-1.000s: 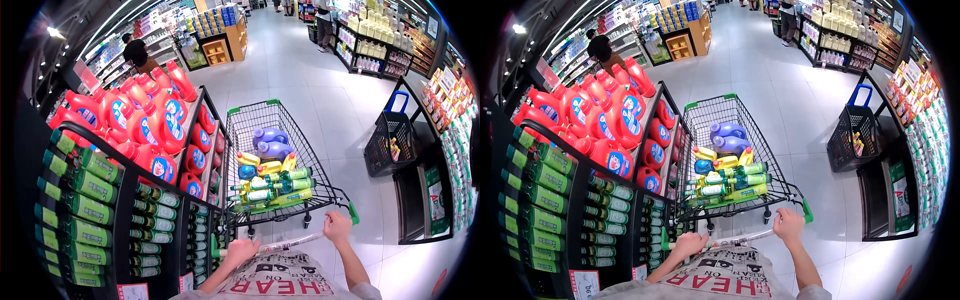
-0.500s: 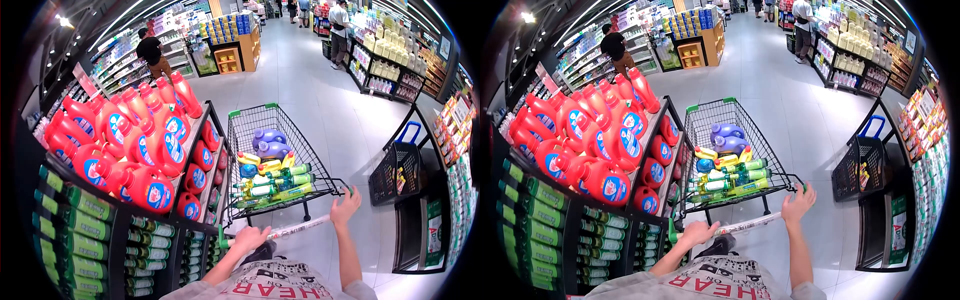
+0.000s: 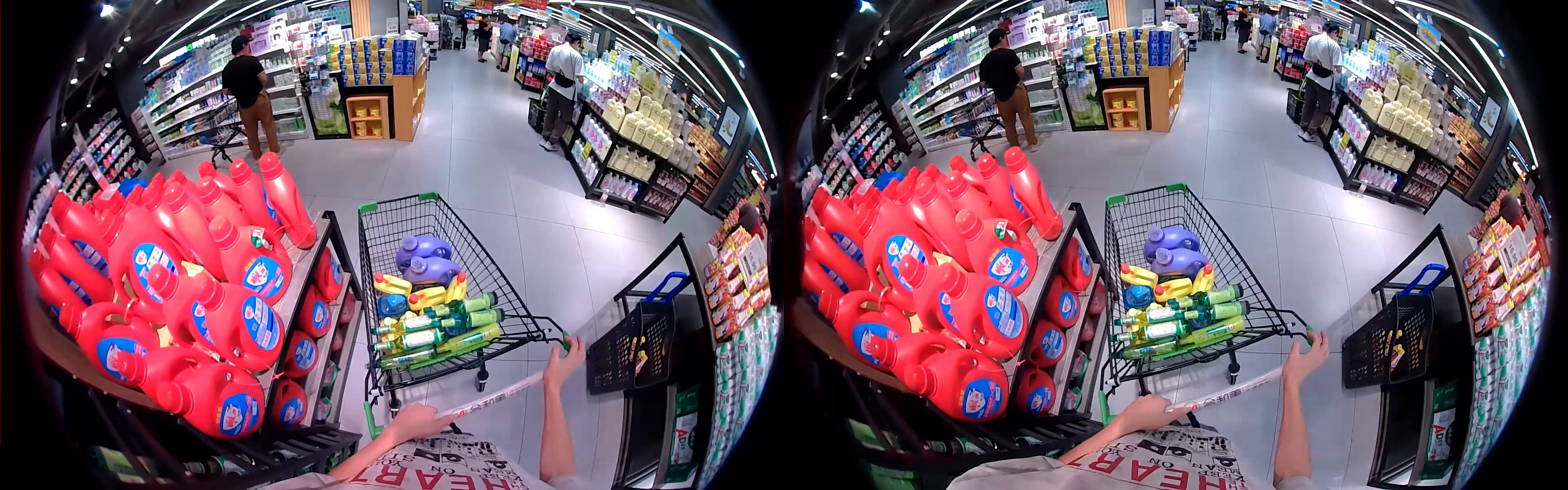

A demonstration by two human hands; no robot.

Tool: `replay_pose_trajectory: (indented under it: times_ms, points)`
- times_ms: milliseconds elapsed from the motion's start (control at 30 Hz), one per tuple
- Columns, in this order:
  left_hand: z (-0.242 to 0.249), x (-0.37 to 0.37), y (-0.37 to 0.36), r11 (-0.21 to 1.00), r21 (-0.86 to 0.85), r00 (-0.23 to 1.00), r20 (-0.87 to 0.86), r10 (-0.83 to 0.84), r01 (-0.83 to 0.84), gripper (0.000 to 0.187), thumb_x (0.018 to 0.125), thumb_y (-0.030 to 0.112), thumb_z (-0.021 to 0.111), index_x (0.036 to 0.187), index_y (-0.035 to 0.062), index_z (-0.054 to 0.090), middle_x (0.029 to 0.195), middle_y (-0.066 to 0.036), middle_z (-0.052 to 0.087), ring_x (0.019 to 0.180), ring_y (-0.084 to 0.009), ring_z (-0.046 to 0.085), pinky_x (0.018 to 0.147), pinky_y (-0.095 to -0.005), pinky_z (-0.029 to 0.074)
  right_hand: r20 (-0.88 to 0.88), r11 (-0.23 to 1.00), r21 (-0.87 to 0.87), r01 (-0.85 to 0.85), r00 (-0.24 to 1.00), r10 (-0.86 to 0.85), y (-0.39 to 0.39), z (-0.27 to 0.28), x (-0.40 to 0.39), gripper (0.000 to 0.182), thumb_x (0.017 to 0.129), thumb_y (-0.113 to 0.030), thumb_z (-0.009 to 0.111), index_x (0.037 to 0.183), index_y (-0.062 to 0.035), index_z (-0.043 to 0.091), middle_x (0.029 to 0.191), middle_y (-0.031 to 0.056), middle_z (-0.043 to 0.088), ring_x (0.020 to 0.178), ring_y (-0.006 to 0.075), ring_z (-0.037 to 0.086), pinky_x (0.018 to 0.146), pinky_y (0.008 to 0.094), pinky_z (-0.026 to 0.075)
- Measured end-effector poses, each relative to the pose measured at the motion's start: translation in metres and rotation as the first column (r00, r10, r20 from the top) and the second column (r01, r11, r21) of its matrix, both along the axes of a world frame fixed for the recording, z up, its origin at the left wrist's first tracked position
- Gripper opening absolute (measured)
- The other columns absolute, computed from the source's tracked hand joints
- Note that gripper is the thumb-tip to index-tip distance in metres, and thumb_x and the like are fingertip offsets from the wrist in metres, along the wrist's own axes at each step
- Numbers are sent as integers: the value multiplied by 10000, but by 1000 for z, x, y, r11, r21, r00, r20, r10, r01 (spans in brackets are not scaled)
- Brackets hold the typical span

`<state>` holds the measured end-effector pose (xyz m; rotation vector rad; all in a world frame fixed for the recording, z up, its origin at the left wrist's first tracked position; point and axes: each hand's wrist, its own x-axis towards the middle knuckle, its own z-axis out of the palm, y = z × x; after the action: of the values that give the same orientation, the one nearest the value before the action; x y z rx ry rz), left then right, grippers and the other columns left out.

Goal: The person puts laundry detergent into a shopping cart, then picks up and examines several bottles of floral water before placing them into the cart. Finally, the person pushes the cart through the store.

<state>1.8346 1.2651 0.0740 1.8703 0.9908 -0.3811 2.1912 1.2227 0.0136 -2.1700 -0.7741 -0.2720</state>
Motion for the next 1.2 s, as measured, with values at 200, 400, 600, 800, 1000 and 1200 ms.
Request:
replay_pose_trajectory:
  times_ms: [200,400,600,800,1000,1200]
  points:
    - [13,15,74,997,70,996,88,9,-15,642,912,588,451,801,-17,636,623,-171,642,633,-346,657,656,-434,527,18,998,-2,-56,998,56,87,-4,16,219,742,-89,639,954,-50,600,1246,154,525,1207,343,435,1035,460,316]
    - [-3,36,145,986,102,990,58,125,-131,636,911,585,447,901,-24,629,768,-277,641,771,-462,628,722,-508,494,-8,993,-13,-119,993,119,180,-7,35,153,715,-93,649,864,-69,625,1223,160,533,1190,347,440,1017,454,333]
    - [-6,69,223,964,204,985,10,170,-169,617,902,594,454,923,5,636,755,-267,644,769,-459,629,728,-522,489,35,980,-12,-197,980,197,289,-22,65,119,699,-110,663,810,-90,624,1217,157,535,1174,363,440,1014,462,335]
    - [-13,95,301,946,219,961,-85,264,-240,640,872,625,472,936,20,671,793,-274,655,807,-444,645,764,-511,505,4,962,-62,-268,963,268,393,-22,77,118,695,-141,676,794,-108,620,1234,152,533,1192,365,415,1029,498,293]
    - [-23,108,368,899,319,930,-112,350,-301,651,858,645,472,943,35,686,776,-258,662,780,-430,655,744,-503,516,20,952,-38,-302,953,303,485,-35,81,121,683,-165,687,731,-97,599,1239,148,533,1203,362,400,1042,504,264]
    - [-35,116,422,873,337,916,-70,396,-352,657,857,648,472,911,29,686,758,-250,662,773,-432,654,738,-503,516,76,925,-13,-381,922,380,564,-51,86,132,671,-173,693,727,-92,606,1221,146,538,1193,358,405,1040,506,260]
